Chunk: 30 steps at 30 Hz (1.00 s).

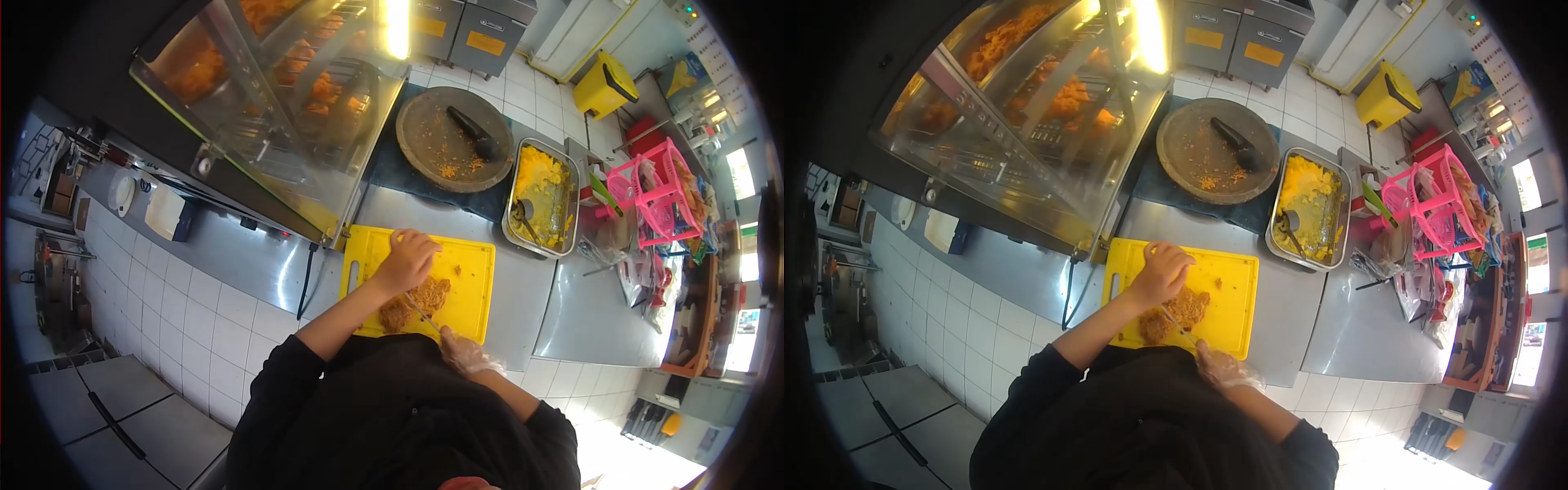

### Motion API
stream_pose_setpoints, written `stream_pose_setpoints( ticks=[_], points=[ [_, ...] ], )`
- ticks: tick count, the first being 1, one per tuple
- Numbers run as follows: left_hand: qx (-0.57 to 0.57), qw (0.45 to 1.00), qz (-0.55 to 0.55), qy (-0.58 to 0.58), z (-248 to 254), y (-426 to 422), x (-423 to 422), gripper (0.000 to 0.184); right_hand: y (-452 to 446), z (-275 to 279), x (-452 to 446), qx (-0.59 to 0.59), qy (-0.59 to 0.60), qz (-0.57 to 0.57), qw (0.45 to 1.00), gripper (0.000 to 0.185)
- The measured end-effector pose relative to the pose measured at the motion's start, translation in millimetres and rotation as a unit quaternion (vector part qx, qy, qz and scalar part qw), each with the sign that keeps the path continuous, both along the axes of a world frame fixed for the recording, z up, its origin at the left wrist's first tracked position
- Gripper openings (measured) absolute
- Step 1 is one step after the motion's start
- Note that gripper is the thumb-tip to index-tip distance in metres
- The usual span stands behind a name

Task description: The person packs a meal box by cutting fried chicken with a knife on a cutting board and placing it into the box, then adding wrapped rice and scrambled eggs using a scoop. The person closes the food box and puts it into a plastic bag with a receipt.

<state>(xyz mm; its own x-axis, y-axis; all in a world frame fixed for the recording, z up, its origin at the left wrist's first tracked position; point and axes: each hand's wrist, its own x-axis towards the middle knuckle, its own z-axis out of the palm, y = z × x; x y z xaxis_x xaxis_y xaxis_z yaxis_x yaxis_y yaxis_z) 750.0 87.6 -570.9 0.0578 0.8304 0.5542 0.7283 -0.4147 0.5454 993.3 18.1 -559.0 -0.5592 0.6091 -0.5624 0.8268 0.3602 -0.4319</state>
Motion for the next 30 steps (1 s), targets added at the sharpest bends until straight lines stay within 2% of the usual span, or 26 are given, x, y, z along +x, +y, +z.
stream_pose_setpoints(
  ticks=[1, 3, 4, 5, 6, 9, 11, 12, 14, 15, 18, 20, 22, 24, 26, 28, 29, 30],
  points=[
    [-0.016, 1.0, -0.023, 0.0, 6.6, 3.8, 1.2, 0.019, -3.0, -8.6, 5.6, 0.02, 0.033, -0.01, 0.999, 0.026],
    [-0.066, 0.998, -0.001, 0.006, -35.1, 4.2, 12.8, 0.02, 0.1, -25.5, 9.2, 0.017, 0.003, -0.006, 1.0, 0.024],
    [-0.099, 0.995, 0.017, 0.02, -39.7, 10.5, 14.4, 0.02, 6.7, -32.0, 6.4, 0.033, -0.019, -0.007, 0.999, 0.022],
    [-0.073, 0.997, -0.009, 0.002, -42.3, 17.6, 16.8, 0.025, 10.5, -36.5, 6.9, 0.007, -0.014, -0.017, 1.0, 0.019],
    [-0.063, 0.998, -0.008, 0.003, -37.1, 23.6, 14.8, 0.025, 15.1, -43.4, 11.2, -0.054, -0.058, -0.025, 0.997, 0.031],
    [-0.059, 0.998, -0.004, 0.022, -17.9, 23.6, 17.6, 0.024, 11.7, -66.3, 40.3, 0.066, 0.049, 0.003, 0.997, 0.018],
    [-0.05, 0.998, -0.022, 0.007, 6.3, 31.3, 18.3, 0.024, 19.5, -7.3, 23.7, 0.05, 0.051, -0.004, 0.997, 0.018],
    [-0.037, 0.998, -0.043, -0.006, 11.9, 34.7, 20.1, 0.023, 22.7, -6.7, 17.2, 0.043, 0.05, -0.006, 0.998, 0.018],
    [-0.046, 0.998, -0.037, -0.025, -22.0, 38.4, 25.2, 0.02, 28.8, -4.7, 6.8, 0.004, -0.028, -0.04, 0.999, 0.019],
    [-0.046, 0.998, -0.032, -0.036, -33.1, 41.8, 26.1, 0.018, 25.0, -35.1, 12.1, 0.025, -0.026, -0.03, 0.999, 0.02],
    [-0.057, 0.996, -0.028, -0.069, -49.8, 43.6, 20.1, 0.015, 26.4, -16.7, -2.8, 0.014, -0.057, -0.043, 0.997, 0.02],
    [-0.145, 0.98, -0.073, -0.111, -55.3, 45.3, 12.5, 0.015, 25.5, -16.5, -5.6, 0.017, -0.07, -0.028, 0.997, 0.02],
    [-0.131, 0.985, -0.056, -0.095, -44.7, 44.7, 13.5, 0.011, 24.7, -30.1, -2.9, 0.035, -0.043, -0.028, 0.998, 0.021],
    [-0.106, 0.989, -0.097, -0.025, -39.7, 44.5, 19.0, 0.008, 30.4, -35.2, 3.3, 0.038, -0.019, -0.023, 0.999, 0.021],
    [-0.081, 0.99, -0.106, -0.046, -38.8, 44.0, 22.1, 0.008, 25.8, -31.3, 11.3, 0.036, 0.004, -0.024, 0.999, 0.022],
    [-0.005, 0.995, -0.082, -0.056, -11.6, 46.7, 21.1, 0.011, 29.7, -22.0, 18.1, 0.061, 0.023, -0.008, 0.998, 0.022],
    [0.015, 0.995, -0.083, -0.052, 4.3, 48.9, 23.3, 0.011, 24.5, -16.7, 19.2, 0.138, 0.056, -0.012, 0.989, 0.023],
    [0.005, 0.995, -0.084, -0.055, -4.6, 50.5, 28.7, 0.011, 24.3, -14.9, 17.7, 0.129, 0.054, -0.013, 0.99, 0.023]
  ],
)
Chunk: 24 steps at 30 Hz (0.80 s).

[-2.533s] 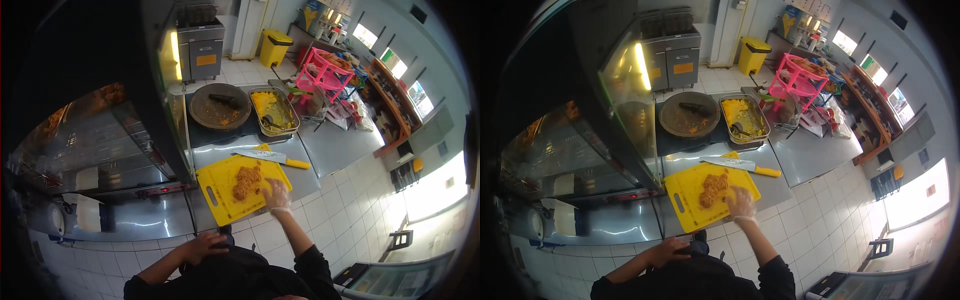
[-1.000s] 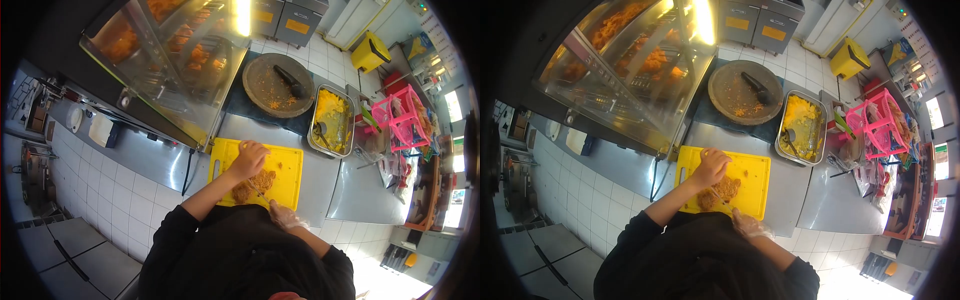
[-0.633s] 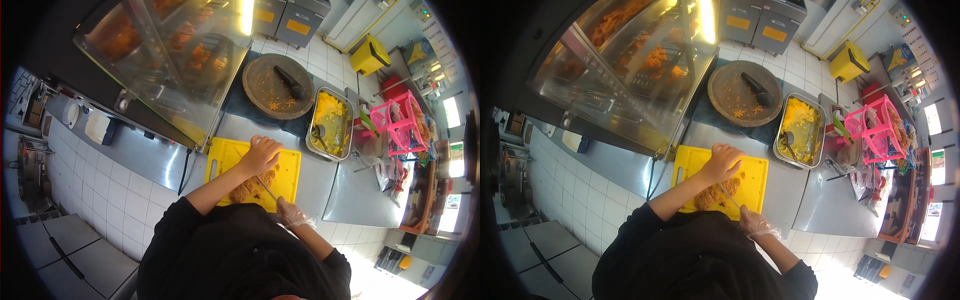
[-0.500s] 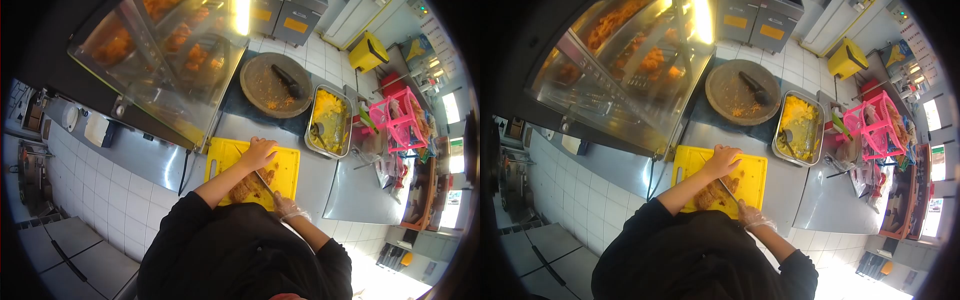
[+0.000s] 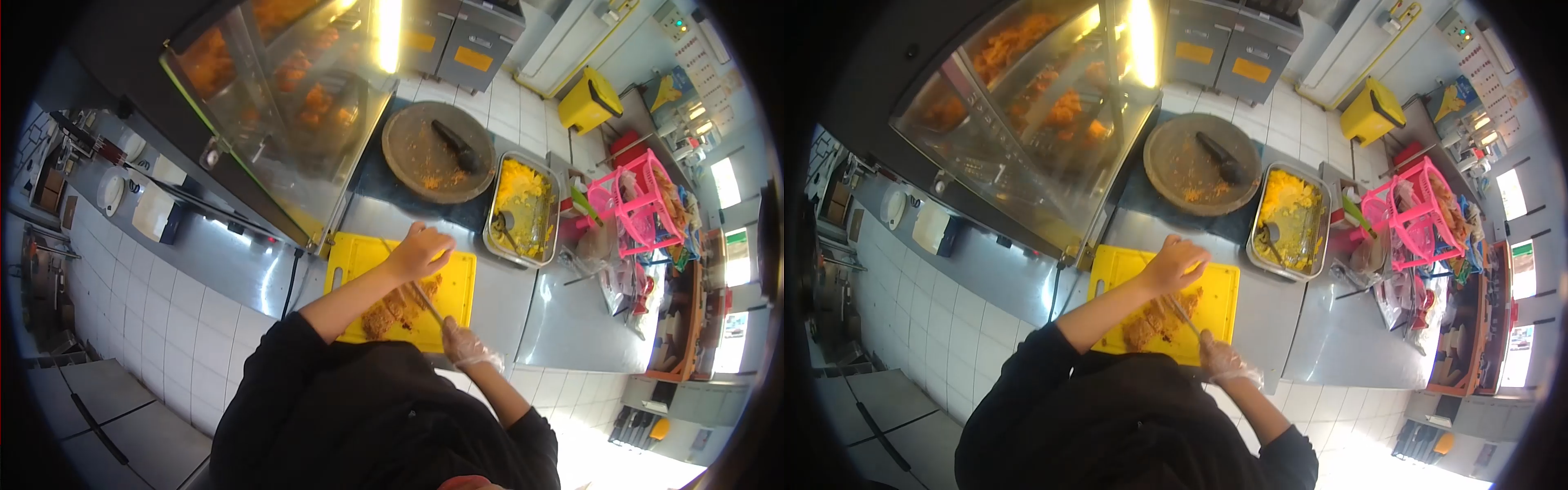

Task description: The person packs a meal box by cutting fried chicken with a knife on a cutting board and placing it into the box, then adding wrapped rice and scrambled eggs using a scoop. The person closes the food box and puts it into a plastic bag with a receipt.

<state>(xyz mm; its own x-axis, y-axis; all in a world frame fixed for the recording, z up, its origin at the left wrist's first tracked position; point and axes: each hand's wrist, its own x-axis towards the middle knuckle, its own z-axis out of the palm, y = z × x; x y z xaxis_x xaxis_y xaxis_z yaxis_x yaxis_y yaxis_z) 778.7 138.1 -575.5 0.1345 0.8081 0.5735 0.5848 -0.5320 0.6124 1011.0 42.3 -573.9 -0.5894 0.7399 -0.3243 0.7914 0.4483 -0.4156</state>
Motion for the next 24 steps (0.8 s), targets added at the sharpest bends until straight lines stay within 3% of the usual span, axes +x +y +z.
stream_pose_setpoints(
  ticks=[2, 3, 4, 6, 7, 12, 14, 18, 21, 24],
  points=[
    [-0.086, 0.996, -0.005, -0.001, -26.4, 7.2, 4.8, 0.012, 15.1, 3.3, -6.5, -0.072, -0.041, -0.053, 0.995, 0.023],
    [-0.201, 0.979, -0.008, 0.044, -29.4, 6.0, 1.6, 0.015, 17.7, -22.0, 1.1, -0.078, -0.059, -0.051, 0.994, 0.022],
    [-0.195, 0.98, 0.003, 0.044, -28.2, 15.4, -3.0, 0.015, 17.8, -17.7, -4.1, -0.032, -0.073, -0.029, 0.996, 0.021],
    [-0.114, 0.991, -0.025, -0.062, -32.5, 13.6, -4.1, 0.018, 19.6, -12.5, -10.2, -0.048, -0.083, -0.023, 0.995, 0.019],
    [-0.163, 0.984, -0.031, -0.065, -34.5, 11.5, -7.9, 0.017, 19.1, -14.7, -12.5, -0.059, -0.083, -0.024, 0.995, 0.019],
    [-0.196, 0.98, -0.035, 0.013, -31.1, 9.5, -4.9, 0.013, 27.7, -24.1, -8.7, -0.062, -0.072, -0.011, 0.995, 0.017],
    [-0.119, 0.989, -0.05, 0.069, -32.5, 8.0, 2.0, 0.01, 25.2, -27.3, -5.0, -0.056, -0.045, -0.01, 0.997, 0.016],
    [-0.123, 0.991, -0.02, 0.045, -21.9, 16.1, -1.1, 0.007, 31.7, -14.2, 3.2, -0.061, 0.02, 0.021, 0.998, 0.014],
    [-0.098, 0.995, -0.019, 0.017, 0.8, 23.1, 0.6, 0.009, 36.9, 13.7, -0.6, -0.056, -0.025, -0.012, 0.998, 0.011],
    [-0.19, 0.981, -0.026, 0.034, -33.6, 26.1, 5.3, 0.011, 44.0, -0.7, 4.7, -0.061, -0.046, -0.01, 0.997, 0.012]
  ],
)
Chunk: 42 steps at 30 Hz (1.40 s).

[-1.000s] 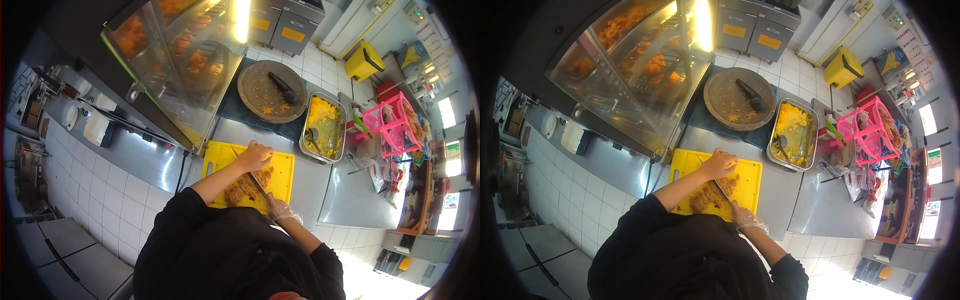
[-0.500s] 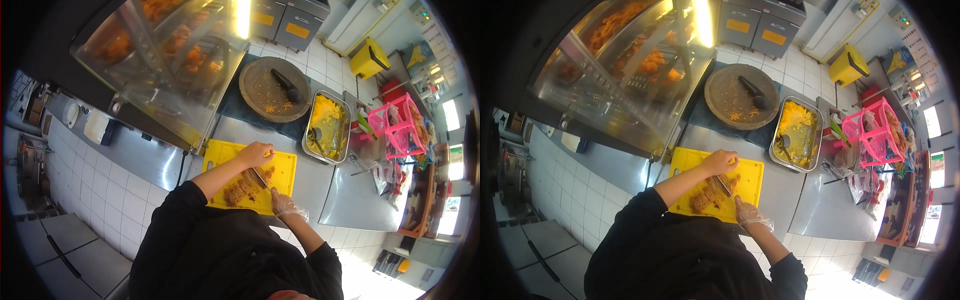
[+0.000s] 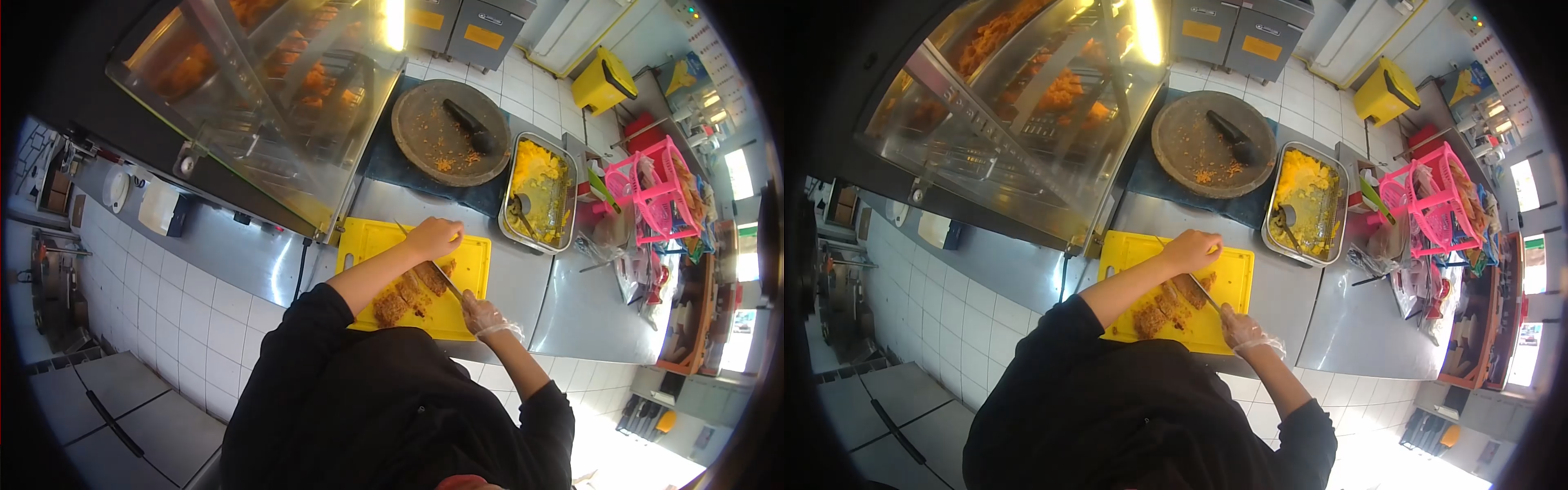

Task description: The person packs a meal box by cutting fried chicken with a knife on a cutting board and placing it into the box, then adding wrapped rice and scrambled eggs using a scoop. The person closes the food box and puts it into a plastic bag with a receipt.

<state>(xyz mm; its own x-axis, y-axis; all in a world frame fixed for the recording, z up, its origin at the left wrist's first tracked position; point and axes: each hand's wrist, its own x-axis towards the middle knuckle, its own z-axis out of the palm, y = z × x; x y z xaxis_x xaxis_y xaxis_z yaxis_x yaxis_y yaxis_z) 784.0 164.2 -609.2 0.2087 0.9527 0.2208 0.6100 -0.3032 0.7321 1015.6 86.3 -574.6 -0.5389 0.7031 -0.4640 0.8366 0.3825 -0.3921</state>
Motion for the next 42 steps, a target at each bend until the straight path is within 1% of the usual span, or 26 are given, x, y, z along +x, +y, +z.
stream_pose_setpoints(
  ticks=[3, 6, 8, 9, 11, 14, 15, 17, 18, 20, 21, 22, 24, 25, 26, 28, 29, 30, 31, 33, 34, 35, 36, 38, 40, 42],
  points=[
    [0.016, 1.0, -0.008, -0.022, -5.9, 3.6, -2.2, 0.011, 6.2, -3.7, -4.9, -0.019, 0.014, 0.009, 1.0, 0.013],
    [0.011, 0.999, -0.006, -0.044, -12.2, 1.9, -7.4, 0.011, 10.5, -2.2, -10.6, -0.015, -0.027, 0.058, 0.998, 0.016],
    [0.036, 0.998, -0.048, 0.01, -12.7, 4.7, -10.3, 0.011, 8.6, -27.5, -8.2, 0.003, -0.016, 0.048, 0.999, 0.017],
    [0.038, 0.998, -0.052, 0.01, -12.0, 3.4, -9.6, 0.011, 8.1, -27.3, -8.2, 0.006, -0.017, 0.044, 0.999, 0.017],
    [0.029, 0.993, -0.061, 0.095, -10.3, 0.1, -7.9, 0.01, 7.9, -26.5, -7.5, 0.015, 0.007, 0.049, 0.999, 0.017],
    [0.105, 0.99, -0.041, 0.081, 9.0, -10.1, -10.9, 0.009, -5.3, -26.5, -3.5, 0.063, 0.043, 0.031, 0.997, 0.018],
    [0.107, 0.99, -0.038, 0.081, 27.1, -11.4, -15.2, 0.009, -9.8, -12.4, -8.6, 0.065, 0.043, 0.034, 0.996, 0.018],
    [0.195, 0.98, -0.011, 0.029, 72.2, -34.9, -23.2, 0.009, -45.3, 22.5, -22.8, 0.083, 0.098, -0.009, 0.992, 0.022],
    [0.183, 0.983, -0.02, 0.001, 88.1, -49.5, -30.5, 0.011, -69.1, 18.1, -23.0, 0.064, 0.096, -0.011, 0.993, 0.022],
    [0.183, 0.981, 0.014, 0.057, 79.4, -83.2, -37.7, 0.015, -93.8, 11.0, -29.3, 0.032, 0.034, 0.016, 0.999, 0.021],
    [0.181, 0.982, 0.011, 0.06, 68.1, -93.6, -40.6, 0.015, -96.1, 19.6, -37.4, -0.163, 0.135, -0.166, 0.963, 0.024],
    [0.139, 0.989, 0.017, 0.052, 47.6, -104.9, -42.5, 0.019, -93.8, 19.3, -43.2, -0.167, 0.137, -0.17, 0.962, 0.024],
    [0.087, 0.995, 0.024, 0.044, 18.9, -113.1, -42.9, 0.024, -89.2, 18.0, -53.2, -0.138, -0.031, -0.065, 0.988, 0.029],
    [0.091, 0.995, 0.025, 0.039, 11.8, -108.1, -40.4, 0.027, -93.1, -7.7, -51.7, -0.089, -0.028, -0.001, 0.996, 0.027],
    [0.098, 0.994, 0.027, 0.035, 5.9, -104.3, -40.0, 0.03, -99.3, -25.4, -40.5, -0.094, -0.026, -0.002, 0.995, 0.027],
    [0.066, 0.997, 0.034, 0.029, 20.1, -101.3, -42.1, 0.035, -85.1, 3.1, -49.5, -0.125, -0.033, -0.032, 0.991, 0.039],
    [0.082, 0.995, 0.014, 0.057, 29.2, -101.7, -42.8, 0.036, -87.6, 12.1, -50.2, -0.064, -0.019, -0.01, 0.998, 0.038],
    [0.094, 0.992, -0.009, 0.084, 39.4, -102.8, -44.6, 0.037, -87.9, 15.0, -50.8, -0.063, -0.016, -0.012, 0.998, 0.038],
    [0.098, 0.994, 0.0, 0.054, 53.7, -102.4, -46.9, 0.04, -92.4, 17.0, -47.3, -0.071, 0.006, -0.022, 0.997, 0.036],
    [0.09, 0.995, 0.01, 0.04, 53.9, -116.3, -45.4, 0.039, -114.0, 13.1, -40.3, -0.092, 0.02, -0.032, 0.995, 0.034],
    [0.103, 0.994, 0.021, 0.033, 55.1, -115.5, -47.6, 0.039, -120.6, -0.5, -40.3, -0.068, 0.048, -0.013, 0.996, 0.031],
    [0.102, 0.994, 0.028, 0.03, 25.0, -124.5, -46.7, 0.04, -119.1, -13.5, -42.2, -0.039, 0.077, 0.006, 0.996, 0.029],
    [0.107, 0.994, 0.025, 0.031, 23.1, -122.1, -49.3, 0.04, -116.2, -22.2, -45.1, -0.034, 0.078, 0.004, 0.996, 0.029],
    [0.049, 0.996, -0.004, 0.071, 16.7, -128.8, -50.1, 0.04, -119.2, -36.2, -45.3, -0.061, 0.053, -0.004, 0.997, 0.024],
    [0.048, 0.997, 0.02, 0.057, 20.0, -128.8, -48.6, 0.041, -123.6, -30.1, -43.8, -0.06, 0.046, 0.01, 0.997, 0.024],
    [0.099, 0.992, 0.019, 0.08, 32.1, -119.8, -53.1, 0.041, -111.7, -14.9, -49.5, -0.039, 0.047, 0.026, 0.998, 0.025]
  ],
)
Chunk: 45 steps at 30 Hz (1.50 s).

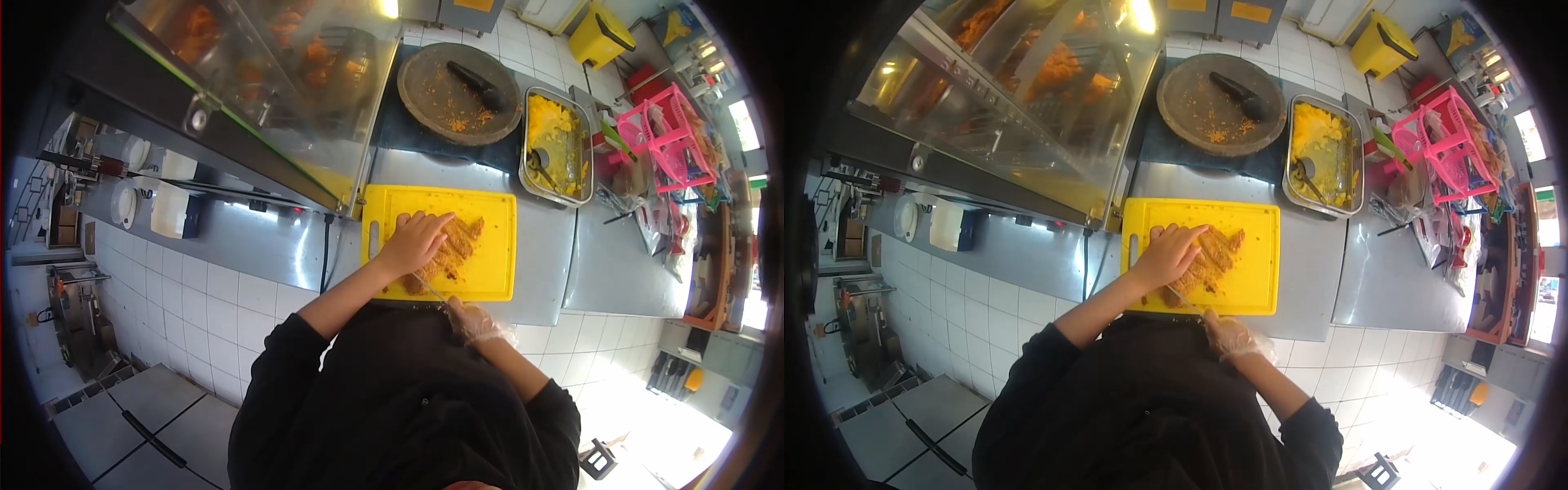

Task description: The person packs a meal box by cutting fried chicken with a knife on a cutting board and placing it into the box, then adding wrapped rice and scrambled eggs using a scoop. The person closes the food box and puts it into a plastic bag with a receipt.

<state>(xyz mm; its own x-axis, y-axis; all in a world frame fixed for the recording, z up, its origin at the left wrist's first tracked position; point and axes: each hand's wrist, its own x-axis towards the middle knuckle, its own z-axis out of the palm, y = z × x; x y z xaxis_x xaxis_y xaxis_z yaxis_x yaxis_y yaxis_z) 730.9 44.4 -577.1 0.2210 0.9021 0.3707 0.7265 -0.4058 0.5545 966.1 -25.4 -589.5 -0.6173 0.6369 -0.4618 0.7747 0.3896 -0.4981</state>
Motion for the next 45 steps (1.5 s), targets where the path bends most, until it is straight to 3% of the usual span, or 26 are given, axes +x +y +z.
stream_pose_setpoints(
  ticks=[2, 4, 8, 10, 14, 16, 19, 20, 22, 23, 26, 28, 29, 31, 34, 36, 38, 40, 43, 44, 45],
  points=[
    [-0.008, 1.0, 0.002, 0.012, 30.4, -4.3, -2.7, 0.042, -11.5, 30.0, -3.2, 0.059, 0.083, -0.012, 0.995, 0.016],
    [-0.042, 0.999, -0.017, -0.002, 35.8, -13.4, -3.3, 0.042, -18.3, 26.7, 0.7, 0.061, 0.086, -0.007, 0.994, 0.016],
    [-0.062, 0.998, 0.017, -0.018, -18.6, -19.8, 2.4, 0.041, -13.5, -6.1, -0.1, 0.014, 0.028, 0.022, 0.999, 0.015],
    [-0.067, 0.993, 0.068, -0.07, -25.7, -18.6, 1.4, 0.04, -15.9, -6.1, -0.5, -0.002, 0.0, 0.017, 1.0, 0.014],
    [-0.106, 0.99, 0.042, -0.08, -27.5, -12.5, 3.5, 0.038, -11.7, -10.5, -0.1, -0.017, 0.005, 0.001, 1.0, 0.015],
    [-0.092, 0.991, 0.03, -0.088, -15.5, -16.1, 2.6, 0.038, -9.0, -3.1, 1.0, 0.001, 0.02, -0.001, 1.0, 0.015],
    [0.062, 0.991, 0.09, -0.073, 23.3, -41.9, -3.3, 0.038, 5.5, 30.3, 7.1, -0.015, -0.022, -0.006, 1.0, 0.017],
    [0.115, 0.98, 0.13, -0.098, 28.4, -55.6, -2.1, 0.04, 14.7, 37.7, 20.0, 0.016, -0.016, -0.061, 0.998, 0.019],
    [0.105, 0.972, 0.162, -0.131, 24.4, -79.6, -3.0, 0.041, 38.7, 35.6, 46.1, 0.125, -0.063, -0.144, 0.98, 0.024],
    [0.083, 0.969, 0.189, -0.137, 23.0, -89.7, -3.0, 0.041, 62.6, 36.9, 53.8, 0.142, -0.141, -0.17, 0.965, 0.025],
    [0.037, 0.962, 0.238, -0.125, 21.2, -118.7, 0.0, 0.041, 124.8, 35.5, 60.8, 0.128, -0.161, -0.192, 0.96, 0.027],
    [-0.003, 0.96, 0.261, -0.102, 28.2, -135.7, 7.0, 0.041, 143.2, 50.8, 53.9, 0.086, -0.198, -0.201, 0.956, 0.047],
    [0.006, 0.96, 0.267, -0.089, 28.9, -142.5, 9.2, 0.04, 142.0, 38.8, 54.7, 0.082, -0.199, -0.195, 0.957, 0.047],
    [-0.011, 0.946, 0.315, -0.076, 26.0, -155.7, 17.0, 0.039, 134.8, 19.3, 44.0, 0.301, -0.187, -0.151, 0.923, 0.076],
    [-0.019, 0.918, 0.392, -0.058, 24.2, -172.5, 30.3, 0.037, 120.9, 52.8, -13.3, 0.189, -0.046, -0.078, 0.978, 0.098],
    [-0.026, 0.89, 0.449, -0.078, 24.7, -186.1, 44.5, 0.036, 101.3, 41.6, -50.8, 0.171, 0.006, -0.04, 0.984, 0.098],
    [-0.031, 0.886, 0.46, -0.055, 27.4, -200.3, 58.0, 0.031, 85.6, 49.5, -79.7, 0.148, -0.06, 0.044, 0.986, 0.1],
    [-0.073, 0.883, 0.462, -0.03, 24.2, -223.1, 69.4, 0.029, 72.2, 42.3, -94.1, 0.16, -0.037, 0.042, 0.985, 0.096],
    [-0.095, 0.862, 0.486, -0.11, 14.9, -253.7, 80.7, 0.026, 56.7, 34.6, -103.6, 0.195, -0.048, -0.006, 0.98, 0.071],
    [-0.09, 0.861, 0.488, -0.112, 12.4, -261.3, 80.2, 0.026, 58.2, 36.6, -106.3, 0.2, -0.047, -0.003, 0.979, 0.071],
    [-0.08, 0.857, 0.499, -0.105, 9.2, -268.4, 78.3, 0.025, 61.3, 41.3, -109.7, 0.12, -0.068, -0.007, 0.99, 0.069]
  ],
)
